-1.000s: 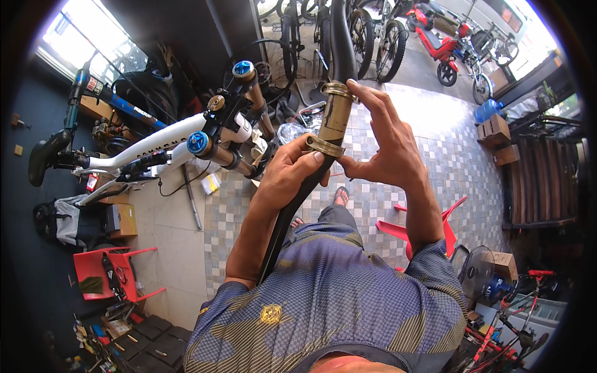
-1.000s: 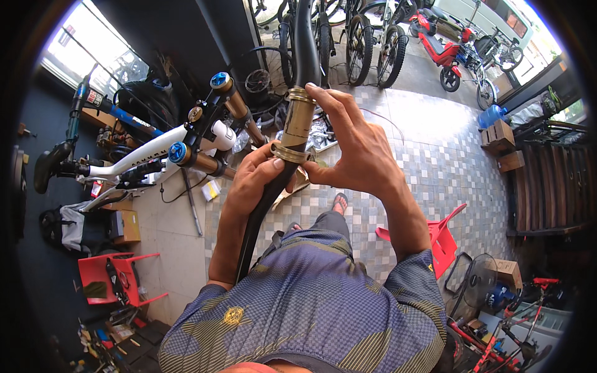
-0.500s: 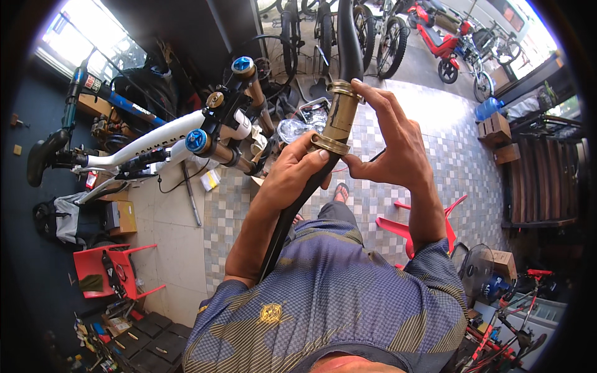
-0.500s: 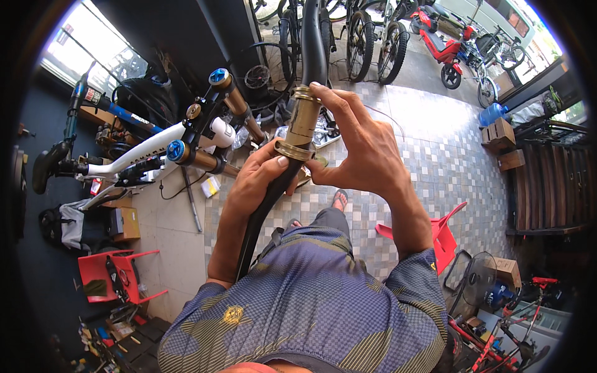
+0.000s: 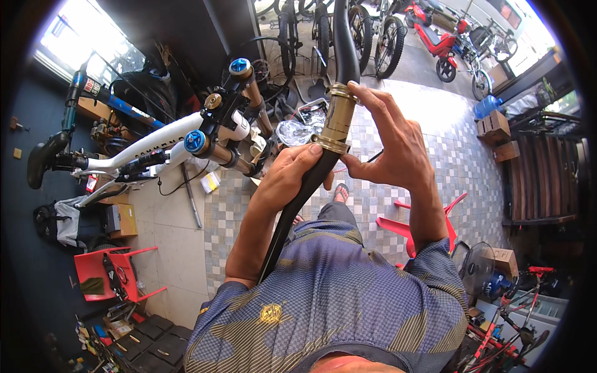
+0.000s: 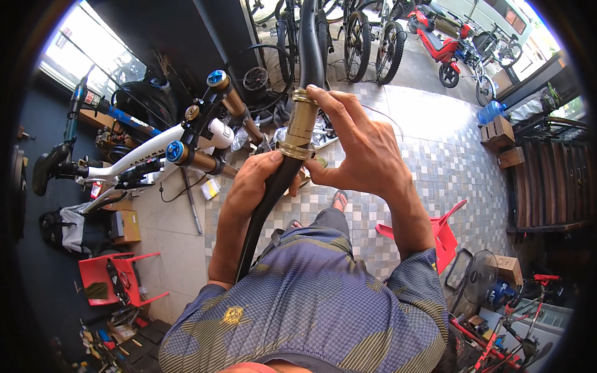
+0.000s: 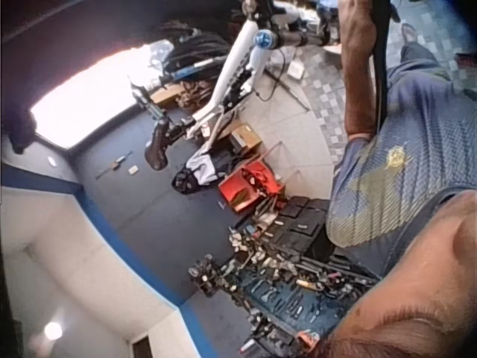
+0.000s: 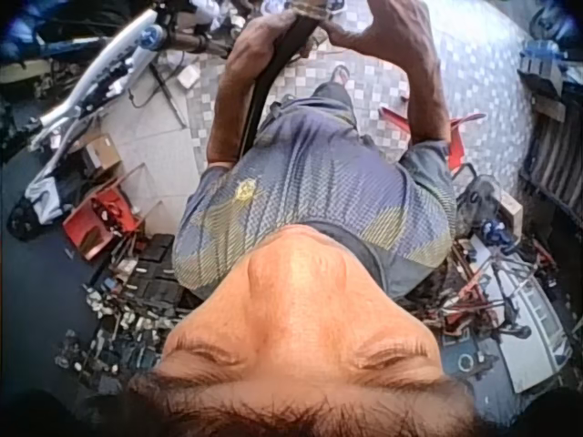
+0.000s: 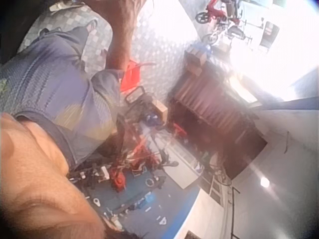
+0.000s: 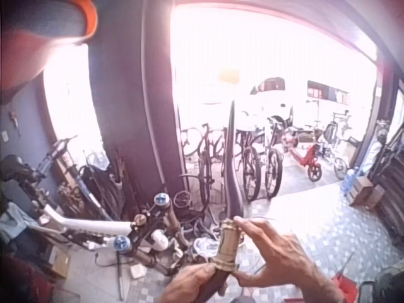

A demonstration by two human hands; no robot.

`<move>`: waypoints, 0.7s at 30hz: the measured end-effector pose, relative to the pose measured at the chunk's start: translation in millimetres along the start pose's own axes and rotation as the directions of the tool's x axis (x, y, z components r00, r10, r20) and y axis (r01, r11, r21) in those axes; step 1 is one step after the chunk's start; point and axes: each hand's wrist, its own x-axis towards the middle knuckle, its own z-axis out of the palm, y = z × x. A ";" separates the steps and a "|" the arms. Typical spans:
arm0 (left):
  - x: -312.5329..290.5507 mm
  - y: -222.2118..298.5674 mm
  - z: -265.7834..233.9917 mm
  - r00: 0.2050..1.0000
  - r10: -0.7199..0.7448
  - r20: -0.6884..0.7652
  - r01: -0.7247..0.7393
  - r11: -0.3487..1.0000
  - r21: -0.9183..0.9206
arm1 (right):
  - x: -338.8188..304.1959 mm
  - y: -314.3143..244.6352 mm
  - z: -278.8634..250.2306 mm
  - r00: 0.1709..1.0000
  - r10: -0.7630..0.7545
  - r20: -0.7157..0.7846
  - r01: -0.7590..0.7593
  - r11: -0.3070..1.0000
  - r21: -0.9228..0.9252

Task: The person positions a bicycle handlebar onto the stem of a white bicycle frame, aligning it with the headset. They then use an Allen key to tighten the stem bolts, securing the handlebar in place.

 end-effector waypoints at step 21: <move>10.1 -5.0 10.0 0.993 -0.102 -0.051 0.105 0.993 0.045 | -2.1 6.8 -4.5 0.999 0.047 0.003 -0.047 0.998 0.036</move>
